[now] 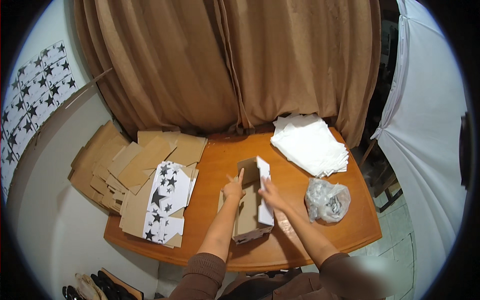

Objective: Fold a cardboard shoebox and prepare it with tissue paper.

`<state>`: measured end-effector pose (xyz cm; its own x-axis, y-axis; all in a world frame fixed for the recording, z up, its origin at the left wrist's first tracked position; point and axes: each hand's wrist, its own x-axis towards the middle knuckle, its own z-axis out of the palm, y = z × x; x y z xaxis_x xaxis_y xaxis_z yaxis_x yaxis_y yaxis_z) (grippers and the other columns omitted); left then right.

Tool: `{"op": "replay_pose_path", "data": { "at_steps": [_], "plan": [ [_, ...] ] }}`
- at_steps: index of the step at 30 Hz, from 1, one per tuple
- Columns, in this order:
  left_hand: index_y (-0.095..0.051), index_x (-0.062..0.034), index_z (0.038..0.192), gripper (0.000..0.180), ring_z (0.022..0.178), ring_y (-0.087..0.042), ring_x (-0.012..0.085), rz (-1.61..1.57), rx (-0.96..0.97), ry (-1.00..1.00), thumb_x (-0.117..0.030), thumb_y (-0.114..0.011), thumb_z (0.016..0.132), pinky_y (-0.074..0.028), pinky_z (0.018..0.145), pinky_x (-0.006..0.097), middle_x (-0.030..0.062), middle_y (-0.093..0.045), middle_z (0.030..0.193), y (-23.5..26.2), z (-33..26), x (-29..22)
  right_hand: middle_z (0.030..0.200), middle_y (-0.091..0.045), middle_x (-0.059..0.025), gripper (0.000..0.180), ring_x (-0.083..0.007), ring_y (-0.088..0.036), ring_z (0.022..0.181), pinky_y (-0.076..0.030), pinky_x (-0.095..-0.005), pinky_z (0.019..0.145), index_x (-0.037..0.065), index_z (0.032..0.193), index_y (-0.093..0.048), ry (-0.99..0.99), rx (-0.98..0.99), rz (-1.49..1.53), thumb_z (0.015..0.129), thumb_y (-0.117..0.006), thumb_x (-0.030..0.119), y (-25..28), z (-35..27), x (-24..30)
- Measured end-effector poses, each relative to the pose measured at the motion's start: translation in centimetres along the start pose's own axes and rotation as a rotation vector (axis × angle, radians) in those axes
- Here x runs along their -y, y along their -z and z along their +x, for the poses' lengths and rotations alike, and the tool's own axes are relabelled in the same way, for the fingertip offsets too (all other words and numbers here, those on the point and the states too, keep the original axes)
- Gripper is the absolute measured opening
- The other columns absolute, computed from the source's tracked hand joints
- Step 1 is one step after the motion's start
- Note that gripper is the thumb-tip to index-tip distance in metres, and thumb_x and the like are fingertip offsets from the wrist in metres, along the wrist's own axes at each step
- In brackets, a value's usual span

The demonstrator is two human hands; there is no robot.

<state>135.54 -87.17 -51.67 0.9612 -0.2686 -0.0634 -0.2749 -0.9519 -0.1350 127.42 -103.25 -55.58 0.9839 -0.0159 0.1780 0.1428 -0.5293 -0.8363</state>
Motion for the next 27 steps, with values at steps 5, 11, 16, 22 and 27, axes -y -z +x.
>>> {"op": "replay_pose_path", "data": {
  "at_steps": [5,11,16,22,27],
  "plan": [
    [0.018,-0.0331,0.14,0.107,0.088,-0.064,0.0274,-0.058,0.147,0.003,-0.045,-0.066,0.074,-0.052,0.074,0.037,0.0165,-0.063,0.103,-0.1,1.9,0.1,0.145,-0.008,-0.028,0.078,-0.0476,-0.007,0.133,-0.019,-0.0491,0.106,0.015,0.141,-0.026,-0.077,-0.007,-0.153,0.075,-0.058,0.042,-1.6,-3.4,2.6],
    [-0.006,-0.0289,0.144,0.083,0.084,-0.065,0.03,-0.205,0.142,0.045,-0.03,-0.057,0.079,-0.052,0.073,0.043,0.0165,-0.063,0.103,0.9,1.4,-0.8,0.146,-0.01,-0.0246,0.085,-0.0453,-0.006,0.134,-0.023,-0.0554,0.103,0.016,0.138,-0.033,-0.12,0.025,-0.422,0.064,-0.062,0.046,-1.9,-4.5,3.0],
    [-0.045,-0.0131,0.128,0.051,0.095,-0.061,0.0322,-0.238,-0.329,-0.197,-0.013,-0.052,0.077,-0.052,0.074,0.042,0.019,-0.055,0.117,-2.5,-1.7,1.4,0.145,-0.012,-0.0254,0.084,-0.044,-0.009,0.134,-0.025,-0.0548,0.102,0.015,0.137,-0.034,-0.102,0.071,-0.482,0.064,-0.062,0.044,-2.1,-4.4,3.8],
    [-0.059,-0.0074,0.11,0.033,0.095,-0.061,0.0309,-0.303,-0.281,-0.048,-0.011,-0.049,0.079,-0.051,0.076,0.041,0.016,-0.051,0.125,-2.1,-1.4,2.8,0.145,-0.013,-0.0256,0.083,-0.042,-0.01,0.134,-0.024,-0.049,0.105,0.014,0.136,-0.035,-0.11,0.148,-0.451,0.064,-0.062,0.041,-2.4,-5.9,5.5],
    [-0.056,-0.0067,0.115,0.036,0.108,-0.054,0.0307,-0.363,-0.192,-0.043,-0.013,-0.051,0.08,-0.048,0.081,0.043,0.0147,-0.047,0.13,-2.0,-1.7,4.5,0.145,-0.015,-0.0245,0.081,-0.0386,-0.013,0.135,-0.024,-0.0474,0.106,0.014,0.136,-0.036,-0.117,0.182,-0.488,0.063,-0.062,0.039,-3.0,-6.2,7.0]
  ]
}}
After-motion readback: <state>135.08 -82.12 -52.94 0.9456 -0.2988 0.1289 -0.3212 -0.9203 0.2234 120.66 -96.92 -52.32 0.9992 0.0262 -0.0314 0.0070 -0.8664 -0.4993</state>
